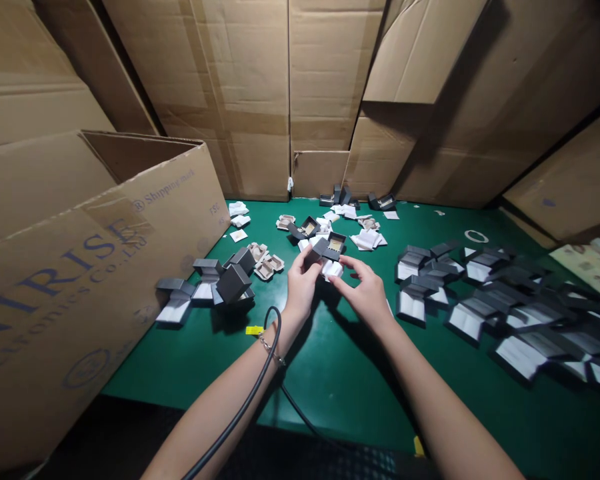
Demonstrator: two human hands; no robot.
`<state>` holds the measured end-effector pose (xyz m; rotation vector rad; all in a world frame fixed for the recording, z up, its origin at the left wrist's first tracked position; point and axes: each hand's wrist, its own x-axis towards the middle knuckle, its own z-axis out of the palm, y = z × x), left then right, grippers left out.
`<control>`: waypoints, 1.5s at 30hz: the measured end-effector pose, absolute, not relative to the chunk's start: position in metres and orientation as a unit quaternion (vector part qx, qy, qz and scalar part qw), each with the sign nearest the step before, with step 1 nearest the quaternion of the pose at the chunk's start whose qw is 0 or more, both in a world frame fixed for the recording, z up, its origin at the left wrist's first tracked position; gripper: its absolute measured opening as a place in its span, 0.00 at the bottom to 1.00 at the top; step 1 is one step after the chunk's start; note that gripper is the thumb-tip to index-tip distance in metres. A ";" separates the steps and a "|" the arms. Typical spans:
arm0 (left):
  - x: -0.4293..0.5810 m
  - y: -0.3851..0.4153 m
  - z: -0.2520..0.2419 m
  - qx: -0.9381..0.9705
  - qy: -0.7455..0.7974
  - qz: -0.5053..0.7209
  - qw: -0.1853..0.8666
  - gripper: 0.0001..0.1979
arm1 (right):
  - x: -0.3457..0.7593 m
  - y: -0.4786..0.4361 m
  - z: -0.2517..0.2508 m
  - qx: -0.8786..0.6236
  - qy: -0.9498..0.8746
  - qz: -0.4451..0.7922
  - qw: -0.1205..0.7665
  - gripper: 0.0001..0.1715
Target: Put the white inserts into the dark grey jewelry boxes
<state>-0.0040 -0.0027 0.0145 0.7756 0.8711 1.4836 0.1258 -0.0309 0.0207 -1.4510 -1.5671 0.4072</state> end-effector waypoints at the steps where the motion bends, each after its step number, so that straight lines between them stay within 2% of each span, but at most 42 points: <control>1: -0.004 -0.003 0.014 0.334 0.378 0.637 0.583 0.25 | 0.126 -0.031 0.021 -0.591 -0.636 0.177 0.463 0.26; 7: -0.003 -0.003 0.010 0.349 0.377 0.635 0.577 0.25 | 0.126 -0.031 0.023 -0.585 -0.636 0.205 0.459 0.28; 17: 0.000 -0.008 0.011 0.378 0.384 0.620 0.570 0.24 | 0.122 -0.032 0.021 -0.588 -0.615 0.220 0.476 0.26; 29: 0.000 -0.011 0.012 0.393 0.396 0.623 0.548 0.25 | 0.120 -0.027 0.012 -0.579 -0.529 0.335 0.521 0.29; 36: -0.002 -0.007 0.013 0.364 0.387 0.628 0.568 0.22 | 0.122 -0.025 0.009 -0.561 -0.519 0.352 0.540 0.29; 40: -0.007 -0.003 0.016 0.325 0.378 0.591 0.634 0.17 | 0.125 -0.028 0.017 -0.550 -0.546 0.345 0.530 0.22; 45: -0.009 -0.003 0.019 0.342 0.387 0.561 0.647 0.18 | 0.128 -0.031 0.023 -0.566 -0.561 0.312 0.517 0.15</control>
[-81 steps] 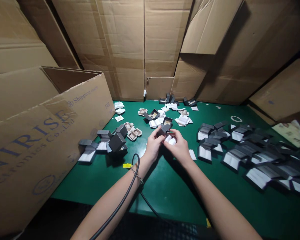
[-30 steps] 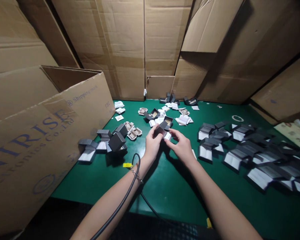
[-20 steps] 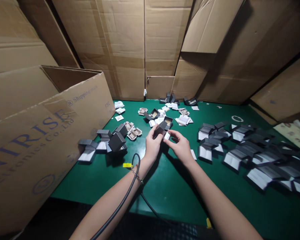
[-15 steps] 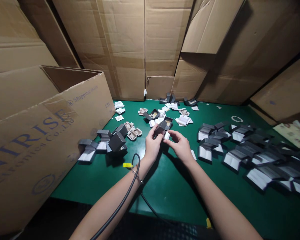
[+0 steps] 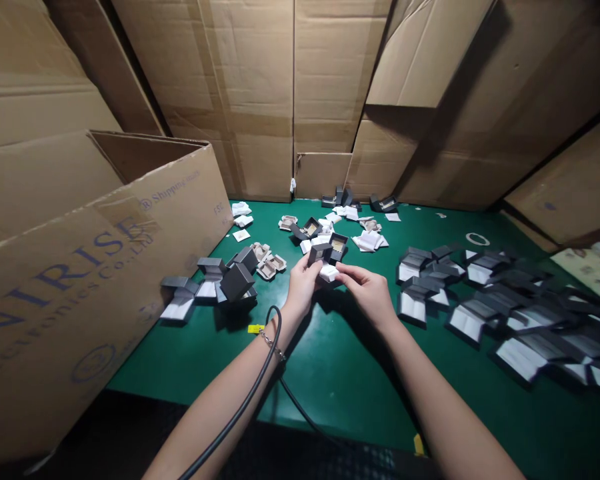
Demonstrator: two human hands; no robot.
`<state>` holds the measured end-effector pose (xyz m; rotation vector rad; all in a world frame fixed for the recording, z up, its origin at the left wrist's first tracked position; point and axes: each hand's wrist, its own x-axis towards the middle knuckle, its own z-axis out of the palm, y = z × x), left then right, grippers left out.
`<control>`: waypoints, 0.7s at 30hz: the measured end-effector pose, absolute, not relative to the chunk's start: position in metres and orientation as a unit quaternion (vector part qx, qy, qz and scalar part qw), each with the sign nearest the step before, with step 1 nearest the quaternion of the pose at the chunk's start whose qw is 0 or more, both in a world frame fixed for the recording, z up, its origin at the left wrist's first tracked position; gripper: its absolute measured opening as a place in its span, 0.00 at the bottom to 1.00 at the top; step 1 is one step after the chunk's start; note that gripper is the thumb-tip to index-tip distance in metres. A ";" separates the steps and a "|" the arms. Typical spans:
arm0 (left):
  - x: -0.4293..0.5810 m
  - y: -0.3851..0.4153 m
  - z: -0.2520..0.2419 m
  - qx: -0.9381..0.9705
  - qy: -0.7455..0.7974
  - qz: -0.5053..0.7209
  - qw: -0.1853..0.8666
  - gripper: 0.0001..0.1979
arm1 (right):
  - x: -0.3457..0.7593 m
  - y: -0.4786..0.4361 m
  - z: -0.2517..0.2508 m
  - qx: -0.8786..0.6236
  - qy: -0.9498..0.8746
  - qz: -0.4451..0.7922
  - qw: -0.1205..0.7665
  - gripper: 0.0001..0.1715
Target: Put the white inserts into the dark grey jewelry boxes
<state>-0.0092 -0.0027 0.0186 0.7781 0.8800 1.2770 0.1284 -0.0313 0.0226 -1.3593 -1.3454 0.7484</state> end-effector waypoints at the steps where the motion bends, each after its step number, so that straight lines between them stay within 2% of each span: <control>1: -0.009 -0.003 0.019 0.347 0.391 0.555 0.647 0.18 | 0.129 -0.031 0.022 -0.568 -0.562 0.311 0.515 0.15; 9: -0.011 -0.003 0.021 0.369 0.396 0.524 0.657 0.18 | 0.130 -0.029 0.017 -0.523 -0.633 0.263 0.506 0.10; 17: -0.010 0.001 0.007 0.434 0.384 0.539 0.612 0.21 | 0.130 -0.032 0.017 -0.511 -0.683 0.178 0.491 0.09; 21: -0.011 0.001 0.012 0.439 0.406 0.549 0.584 0.19 | 0.129 -0.032 0.013 -0.498 -0.708 0.145 0.479 0.10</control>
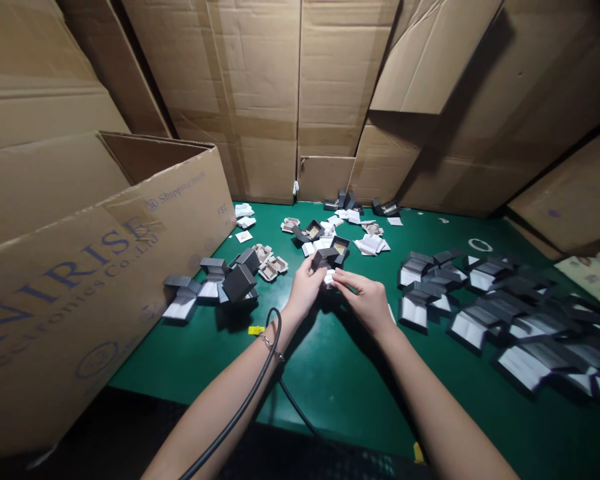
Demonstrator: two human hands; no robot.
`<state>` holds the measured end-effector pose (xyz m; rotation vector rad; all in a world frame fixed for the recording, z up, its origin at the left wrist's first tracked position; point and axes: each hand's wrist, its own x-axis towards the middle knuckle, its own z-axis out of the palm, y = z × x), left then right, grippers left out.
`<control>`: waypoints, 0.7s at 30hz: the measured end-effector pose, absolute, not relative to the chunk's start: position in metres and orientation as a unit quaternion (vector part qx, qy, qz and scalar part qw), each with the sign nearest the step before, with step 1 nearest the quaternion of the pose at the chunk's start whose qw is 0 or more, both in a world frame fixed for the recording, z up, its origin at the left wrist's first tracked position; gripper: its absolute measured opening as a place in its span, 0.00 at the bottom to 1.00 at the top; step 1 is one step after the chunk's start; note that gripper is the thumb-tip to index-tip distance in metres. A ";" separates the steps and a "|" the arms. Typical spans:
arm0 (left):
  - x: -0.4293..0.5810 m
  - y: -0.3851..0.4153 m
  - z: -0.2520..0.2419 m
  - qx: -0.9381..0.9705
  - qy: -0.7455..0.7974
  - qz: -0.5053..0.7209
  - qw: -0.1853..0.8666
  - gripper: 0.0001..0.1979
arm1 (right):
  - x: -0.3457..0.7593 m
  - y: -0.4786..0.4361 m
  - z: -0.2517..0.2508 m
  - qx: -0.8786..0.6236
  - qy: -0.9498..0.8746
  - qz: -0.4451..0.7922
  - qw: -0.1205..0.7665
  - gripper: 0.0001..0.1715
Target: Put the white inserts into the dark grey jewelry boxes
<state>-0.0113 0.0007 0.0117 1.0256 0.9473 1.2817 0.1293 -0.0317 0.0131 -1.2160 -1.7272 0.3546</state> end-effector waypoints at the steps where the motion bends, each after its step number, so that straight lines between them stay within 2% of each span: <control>1: -0.011 0.000 0.013 0.441 0.410 0.549 0.580 0.18 | 0.129 -0.032 0.012 -0.494 -0.712 0.136 0.481 0.10; 10: -0.010 -0.002 0.016 0.428 0.386 0.541 0.612 0.24 | 0.123 -0.036 0.007 -0.479 -0.710 0.068 0.512 0.10; 15: -0.012 -0.001 0.018 0.393 0.377 0.543 0.639 0.18 | 0.122 -0.035 0.005 -0.467 -0.734 0.030 0.492 0.13; 21: -0.019 0.002 0.019 0.350 0.390 0.522 0.673 0.19 | 0.121 -0.034 0.003 -0.470 -0.747 0.094 0.460 0.17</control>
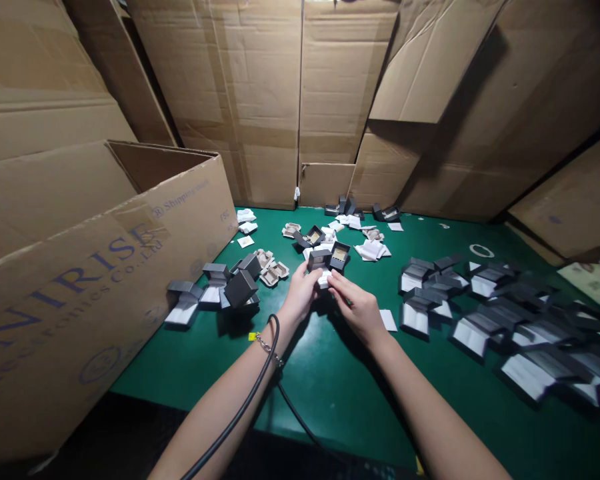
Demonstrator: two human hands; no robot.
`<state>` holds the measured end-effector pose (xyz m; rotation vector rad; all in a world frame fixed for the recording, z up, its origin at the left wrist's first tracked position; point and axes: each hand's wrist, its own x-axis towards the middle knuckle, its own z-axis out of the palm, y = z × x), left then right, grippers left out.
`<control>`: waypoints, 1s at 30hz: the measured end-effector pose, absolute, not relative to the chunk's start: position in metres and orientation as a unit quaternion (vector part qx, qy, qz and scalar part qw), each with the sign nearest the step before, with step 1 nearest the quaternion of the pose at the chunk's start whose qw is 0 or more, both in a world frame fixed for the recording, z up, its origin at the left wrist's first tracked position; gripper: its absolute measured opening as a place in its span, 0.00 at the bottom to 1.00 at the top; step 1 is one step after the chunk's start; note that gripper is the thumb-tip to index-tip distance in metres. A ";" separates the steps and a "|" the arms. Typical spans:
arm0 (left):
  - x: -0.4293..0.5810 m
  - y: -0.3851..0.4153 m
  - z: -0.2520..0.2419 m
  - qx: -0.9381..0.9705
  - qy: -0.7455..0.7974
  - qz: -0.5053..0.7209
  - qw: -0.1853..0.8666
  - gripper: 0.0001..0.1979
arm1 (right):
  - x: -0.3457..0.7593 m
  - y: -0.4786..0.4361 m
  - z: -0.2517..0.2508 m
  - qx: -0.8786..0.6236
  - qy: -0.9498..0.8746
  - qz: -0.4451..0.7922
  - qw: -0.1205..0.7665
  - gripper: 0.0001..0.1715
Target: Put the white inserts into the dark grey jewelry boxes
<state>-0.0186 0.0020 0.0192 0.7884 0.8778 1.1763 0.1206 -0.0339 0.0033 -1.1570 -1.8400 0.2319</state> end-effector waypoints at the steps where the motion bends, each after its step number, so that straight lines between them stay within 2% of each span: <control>1: -0.019 0.003 0.019 0.351 0.391 0.518 0.675 0.19 | 0.120 -0.034 0.004 -0.481 -0.733 0.116 0.468 0.17; 5: -0.017 0.004 0.019 0.370 0.394 0.526 0.657 0.21 | 0.120 -0.032 0.007 -0.542 -0.633 0.179 0.523 0.14; 8: -0.013 0.003 0.018 0.406 0.387 0.584 0.587 0.22 | 0.119 -0.031 0.011 -0.556 -0.590 0.195 0.553 0.14; 12: -0.006 -0.002 0.014 0.433 0.384 0.620 0.530 0.23 | 0.118 -0.032 0.014 -0.554 -0.579 0.209 0.561 0.13; 18: -0.001 -0.009 0.010 0.428 0.412 0.614 0.520 0.29 | 0.114 -0.033 0.011 -0.544 -0.562 0.250 0.570 0.13; 25: -0.001 -0.015 0.011 0.445 0.451 0.612 0.473 0.26 | 0.105 -0.034 0.012 -0.524 -0.457 0.407 0.593 0.19; 30: 0.000 -0.017 0.010 0.448 0.456 0.607 0.473 0.24 | 0.107 -0.033 0.015 -0.516 -0.439 0.442 0.588 0.20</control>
